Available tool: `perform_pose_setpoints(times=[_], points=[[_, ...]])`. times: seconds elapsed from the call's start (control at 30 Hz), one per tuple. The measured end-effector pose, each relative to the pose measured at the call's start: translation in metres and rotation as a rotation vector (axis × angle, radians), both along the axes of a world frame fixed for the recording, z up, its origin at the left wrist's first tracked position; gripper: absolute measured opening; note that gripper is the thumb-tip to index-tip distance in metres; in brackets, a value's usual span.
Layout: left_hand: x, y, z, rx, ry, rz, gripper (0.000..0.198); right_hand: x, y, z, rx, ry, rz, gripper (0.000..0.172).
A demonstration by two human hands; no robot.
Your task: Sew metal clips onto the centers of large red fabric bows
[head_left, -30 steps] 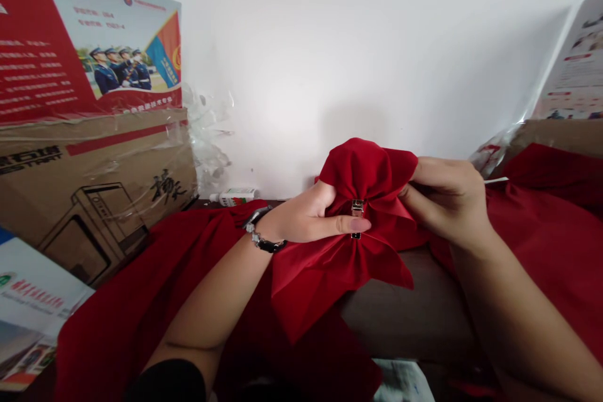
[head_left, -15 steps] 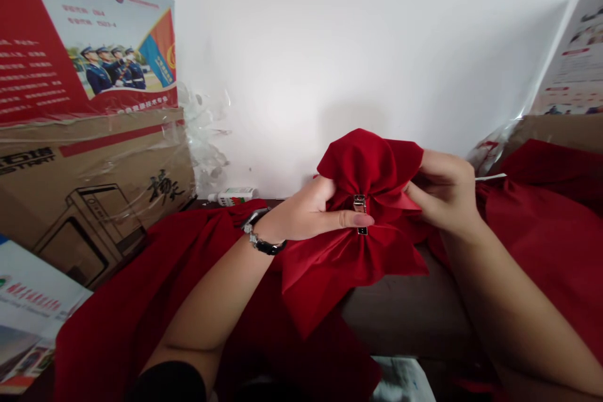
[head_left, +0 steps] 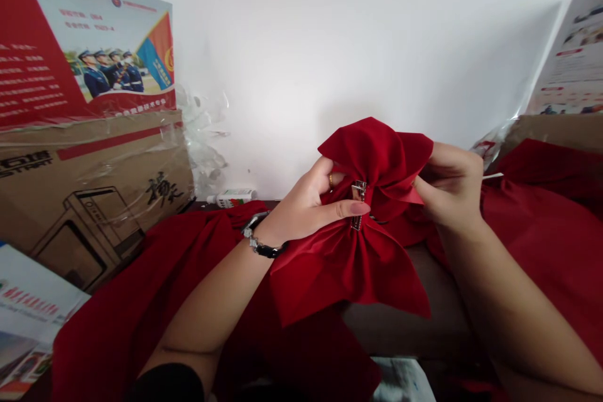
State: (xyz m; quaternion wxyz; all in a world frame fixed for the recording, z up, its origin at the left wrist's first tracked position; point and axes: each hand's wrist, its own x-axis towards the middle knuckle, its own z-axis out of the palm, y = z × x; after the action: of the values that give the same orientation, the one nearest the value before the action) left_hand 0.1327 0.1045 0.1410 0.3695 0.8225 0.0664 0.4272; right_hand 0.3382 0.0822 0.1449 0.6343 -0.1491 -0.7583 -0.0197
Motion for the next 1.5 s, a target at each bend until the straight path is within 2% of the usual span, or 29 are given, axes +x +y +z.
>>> perform_pose_setpoints(times=[0.2, 0.37, 0.57, 0.83, 0.93, 1.1, 1.27, 1.5], points=[[-0.003, 0.000, 0.001, 0.018, 0.078, 0.006, 0.056, 0.000, 0.001, 0.001, -0.017, 0.007, 0.035, 0.018], [-0.004, 0.003, 0.000, 0.024, 0.100, -0.020, 0.052, 0.004, 0.000, -0.001, -0.037, -0.041, -0.072, 0.008], [-0.005, 0.000, 0.002, 0.025, 0.122, -0.013, 0.053, 0.006, -0.002, -0.002, 0.041, -0.066, -0.146, 0.012], [-0.006, 0.000, 0.001, 0.047, 0.119, -0.004, 0.055, -0.008, -0.005, -0.004, 0.053, 0.019, -0.110, 0.015], [-0.006, 0.001, 0.001, 0.062, 0.110, 0.016, 0.059, -0.009, -0.004, -0.002, 0.117, -0.004, -0.134, 0.016], [-0.005, 0.001, 0.002, 0.087, 0.091, 0.031, 0.060, -0.003, -0.008, 0.004, 0.321, -0.090, -0.240, 0.018], [-0.005, 0.002, 0.002, 0.105, 0.081, 0.039, 0.058, -0.001, -0.013, 0.003, 0.336, -0.134, -0.268, 0.026], [-0.003, 0.003, 0.001, 0.105, 0.053, 0.046, 0.059, 0.002, -0.017, 0.006, 0.358, -0.210, -0.325, 0.024]])
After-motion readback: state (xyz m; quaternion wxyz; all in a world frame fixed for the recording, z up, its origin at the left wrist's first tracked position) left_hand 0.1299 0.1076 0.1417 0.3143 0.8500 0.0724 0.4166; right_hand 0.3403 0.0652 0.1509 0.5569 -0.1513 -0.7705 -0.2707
